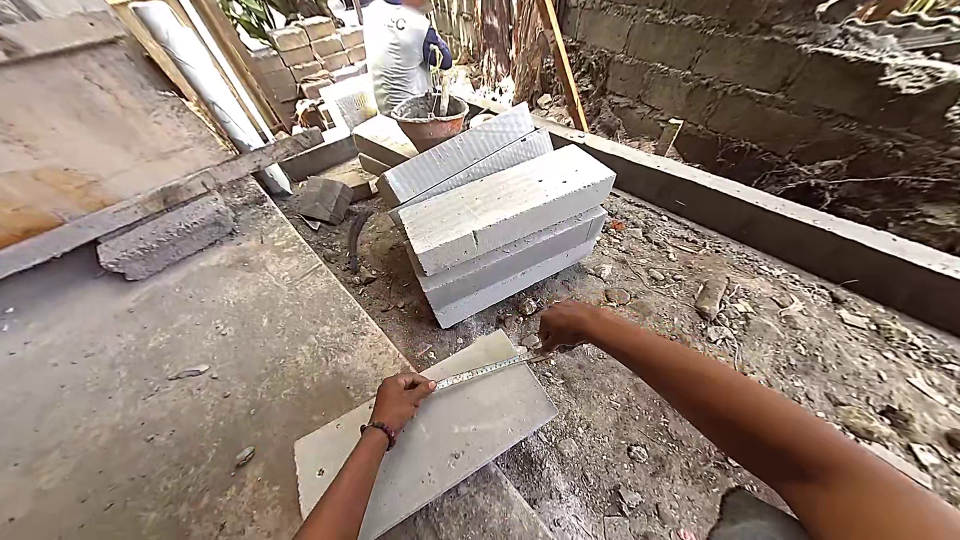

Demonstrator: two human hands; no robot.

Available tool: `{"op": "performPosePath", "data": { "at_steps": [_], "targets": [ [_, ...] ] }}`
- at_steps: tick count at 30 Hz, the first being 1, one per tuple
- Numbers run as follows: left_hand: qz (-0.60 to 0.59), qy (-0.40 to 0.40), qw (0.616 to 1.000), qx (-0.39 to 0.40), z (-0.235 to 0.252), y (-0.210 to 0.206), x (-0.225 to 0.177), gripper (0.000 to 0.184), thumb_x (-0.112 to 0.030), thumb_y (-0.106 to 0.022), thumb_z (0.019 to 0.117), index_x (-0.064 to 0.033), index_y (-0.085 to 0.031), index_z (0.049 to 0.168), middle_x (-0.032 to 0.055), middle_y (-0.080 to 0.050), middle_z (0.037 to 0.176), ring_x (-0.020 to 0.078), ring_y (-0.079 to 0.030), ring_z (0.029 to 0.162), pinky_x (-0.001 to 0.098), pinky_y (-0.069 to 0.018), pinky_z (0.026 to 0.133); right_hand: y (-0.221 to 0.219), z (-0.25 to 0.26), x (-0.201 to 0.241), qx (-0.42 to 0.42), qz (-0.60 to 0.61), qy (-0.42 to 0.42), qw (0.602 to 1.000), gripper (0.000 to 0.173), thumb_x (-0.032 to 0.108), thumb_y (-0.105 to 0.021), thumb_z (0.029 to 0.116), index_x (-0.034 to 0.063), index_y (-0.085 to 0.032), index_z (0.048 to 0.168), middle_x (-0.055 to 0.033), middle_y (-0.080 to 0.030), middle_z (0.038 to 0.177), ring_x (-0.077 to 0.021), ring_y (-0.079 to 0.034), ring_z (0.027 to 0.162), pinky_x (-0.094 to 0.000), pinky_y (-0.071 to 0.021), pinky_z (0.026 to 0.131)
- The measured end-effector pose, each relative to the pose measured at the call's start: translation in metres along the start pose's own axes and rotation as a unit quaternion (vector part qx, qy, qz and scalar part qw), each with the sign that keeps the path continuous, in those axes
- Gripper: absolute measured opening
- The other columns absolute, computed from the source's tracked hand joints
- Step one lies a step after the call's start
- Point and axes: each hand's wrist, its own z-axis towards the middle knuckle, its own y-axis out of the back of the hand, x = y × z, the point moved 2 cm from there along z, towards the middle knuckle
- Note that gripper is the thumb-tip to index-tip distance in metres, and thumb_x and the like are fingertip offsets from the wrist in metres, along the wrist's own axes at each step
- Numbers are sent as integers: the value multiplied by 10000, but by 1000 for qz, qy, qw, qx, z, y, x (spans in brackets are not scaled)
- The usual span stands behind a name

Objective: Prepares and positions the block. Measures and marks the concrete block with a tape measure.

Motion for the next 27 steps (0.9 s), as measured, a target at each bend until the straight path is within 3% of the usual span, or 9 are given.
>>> {"op": "performPosePath", "data": {
  "at_steps": [7,15,19,22,27],
  "targets": [
    [-16,0,999,-27,1,-2,2,185,-255,-765,950,-73,-760,984,47,-734,813,119,-622,544,275,-523,499,-8,12,-5,37,6,-32,999,541,657,-685,888,125,-771,940,-113,-727,908,-321,-693,929,-618,-521,832],
    [-143,51,986,-73,7,5,0,203,-195,-716,987,-3,-721,1053,106,-712,784,158,-588,428,293,-526,393,14,26,0,84,61,-41,994,500,571,-751,882,101,-784,1050,-150,-735,978,-327,-699,928,-612,-531,852],
    [-144,82,982,-89,12,5,-6,217,-215,-729,978,-8,-715,1042,98,-721,770,154,-580,409,288,-505,371,3,35,1,42,22,-9,999,405,547,-782,862,170,-804,1010,-100,-754,965,-315,-710,969,-640,-534,872],
    [-104,68,990,-73,13,5,-3,223,-249,-728,981,-36,-737,1045,75,-735,790,148,-599,429,286,-518,387,-14,42,-15,10,46,13,999,402,551,-784,853,158,-793,936,-75,-745,898,-288,-706,914,-622,-532,876],
    [-115,58,989,-75,12,3,2,222,-247,-732,978,-37,-731,1051,75,-741,803,148,-614,442,285,-521,389,-26,45,-23,48,113,22,992,447,533,-756,897,96,-793,981,-110,-746,904,-280,-704,898,-576,-531,873]
  ]
}}
